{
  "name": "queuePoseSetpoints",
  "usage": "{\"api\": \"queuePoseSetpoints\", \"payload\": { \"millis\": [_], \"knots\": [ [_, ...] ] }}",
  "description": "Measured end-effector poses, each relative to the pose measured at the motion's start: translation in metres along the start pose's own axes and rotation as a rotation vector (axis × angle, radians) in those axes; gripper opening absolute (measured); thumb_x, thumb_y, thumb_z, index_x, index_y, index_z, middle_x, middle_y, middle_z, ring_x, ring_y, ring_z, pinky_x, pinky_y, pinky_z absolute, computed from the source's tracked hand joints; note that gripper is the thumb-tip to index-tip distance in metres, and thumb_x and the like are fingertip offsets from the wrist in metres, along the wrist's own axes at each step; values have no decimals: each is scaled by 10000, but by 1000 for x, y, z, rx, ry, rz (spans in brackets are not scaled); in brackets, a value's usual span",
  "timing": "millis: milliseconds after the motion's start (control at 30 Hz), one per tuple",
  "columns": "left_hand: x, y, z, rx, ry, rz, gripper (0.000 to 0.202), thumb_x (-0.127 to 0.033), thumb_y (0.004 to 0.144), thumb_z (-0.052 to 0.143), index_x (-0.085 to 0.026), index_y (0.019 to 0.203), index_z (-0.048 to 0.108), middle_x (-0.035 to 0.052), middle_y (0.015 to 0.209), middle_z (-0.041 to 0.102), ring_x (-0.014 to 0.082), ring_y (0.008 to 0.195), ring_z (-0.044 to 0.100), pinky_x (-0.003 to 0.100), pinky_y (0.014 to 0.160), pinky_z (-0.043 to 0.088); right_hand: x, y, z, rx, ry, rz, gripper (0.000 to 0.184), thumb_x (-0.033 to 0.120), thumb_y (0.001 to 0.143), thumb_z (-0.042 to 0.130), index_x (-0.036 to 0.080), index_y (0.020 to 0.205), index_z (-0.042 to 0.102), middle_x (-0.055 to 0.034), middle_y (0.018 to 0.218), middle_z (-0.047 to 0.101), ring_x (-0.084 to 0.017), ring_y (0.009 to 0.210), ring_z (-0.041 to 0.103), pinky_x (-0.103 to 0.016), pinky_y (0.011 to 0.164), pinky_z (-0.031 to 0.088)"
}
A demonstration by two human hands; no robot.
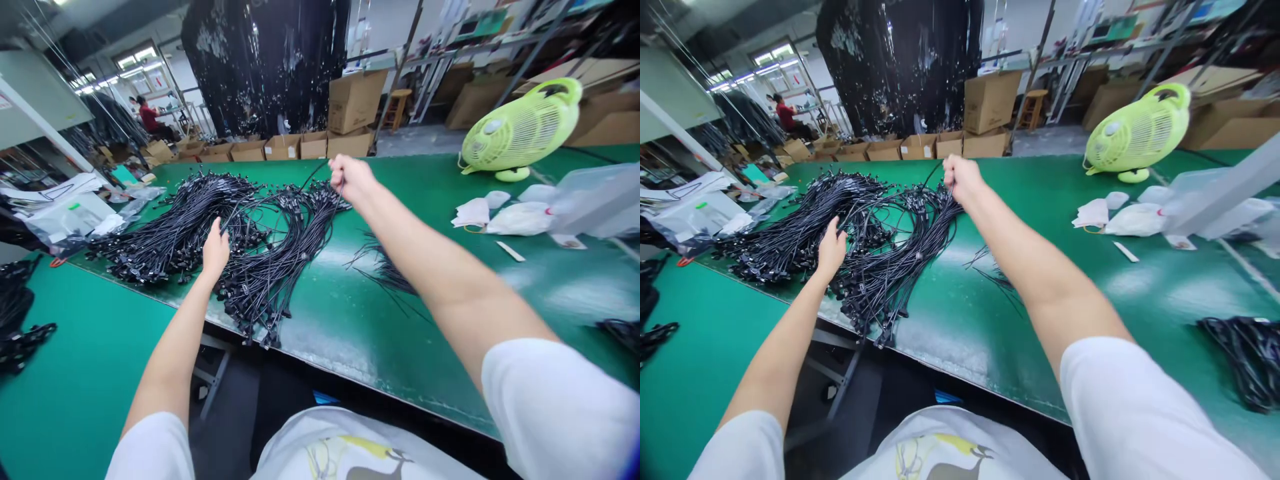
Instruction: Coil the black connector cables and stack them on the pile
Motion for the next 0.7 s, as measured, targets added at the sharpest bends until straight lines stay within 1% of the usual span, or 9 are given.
{"api": "queuePoseSetpoints", "payload": {
  "millis": [33, 167, 267, 333, 400, 467, 533, 600, 700],
  "knots": [
    [-12, 10, 3, -15, -26, 47, 513, -214, 908, 414, -159, 1417, 438, 130, 1303, 626, 228, 1182, 587, 390, 1061, 417, 29, 9, -15, -18, 260, -40, 316, 157, 1021, 252, 150, 749, 412, 108, 549, 295, 8, 413, 203, -117, 456, 213],
    [-35, 43, 26, 33, -152, 9, 425, -196, 928, 384, -117, 1325, 516, 160, 1230, 655, 234, 1186, 573, 411, 1089, 374, 110, 22, -54, -27, 470, -121, 312, 239, 1028, 248, 157, 769, 402, 112, 559, 277, 30, 411, 209, -121, 473, 162],
    [-45, 47, 38, 91, -210, 0, 335, -236, 906, 490, -49, 1168, 581, 206, 1141, 665, 287, 1164, 578, 456, 1082, 357, 123, 17, -64, -27, 489, -79, 347, 219, 1033, 251, 162, 716, 380, 100, 543, 273, 21, 401, 185, -121, 451, 138],
    [-61, 38, 41, 104, -268, 33, 356, -272, 906, 526, -40, 1174, 558, 237, 1252, 598, 313, 1264, 495, 476, 1121, 292, 121, 6, -63, -14, 506, -81, 360, 220, 1038, 262, 171, 693, 351, 93, 545, 278, 10, 404, 190, -122, 437, 156],
    [-92, 20, 46, 134, -343, 96, 415, -323, 943, 477, -63, 1266, 504, 229, 1371, 518, 300, 1329, 425, 469, 1142, 262, 117, -12, -53, 13, 517, -132, 338, 238, 1032, 321, 180, 700, 337, 87, 564, 304, -4, 420, 211, -136, 428, 188],
    [-136, -9, 57, 242, -431, 183, 453, -391, 990, 357, -118, 1329, 483, 174, 1351, 558, 247, 1256, 506, 419, 1089, 358, 113, -36, -38, 24, 489, -204, 315, 263, 1014, 380, 194, 713, 321, 81, 589, 330, -25, 447, 227, -160, 427, 217],
    [-185, -46, 73, 417, -523, 276, 467, -456, 980, 374, -188, 1342, 497, 103, 1192, 662, 194, 1080, 613, 353, 967, 462, 111, -60, -26, -21, 363, -307, 297, 283, 1010, 361, 213, 729, 295, 74, 618, 346, -48, 483, 244, -177, 443, 250],
    [-231, -91, 90, 768, -750, 352, 487, -469, 924, 509, -175, 1312, 527, 78, 1000, 689, 171, 935, 631, 334, 905, 477, 111, -78, -24, -80, 198, -384, 274, 267, 1010, 282, 231, 739, 263, 70, 645, 347, -62, 514, 252, -182, 470, 276],
    [-250, -126, 91, 1017, -1045, 183, 421, -501, 878, 573, -120, 1041, 644, -55, 577, 487, 79, 517, 480, 285, 697, 491, 110, -80, -45, -85, -7, -396, 237, 219, 987, 231, 245, 753, 258, 76, 642, 347, -66, 533, 260, -182, 514, 300]
  ]
}}
Point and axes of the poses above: each hand's wrist, its own y-axis towards the middle knuckle, its own z-axis out of the palm, x = y × z, the point moved 8 cm from there along y, towards the middle knuckle
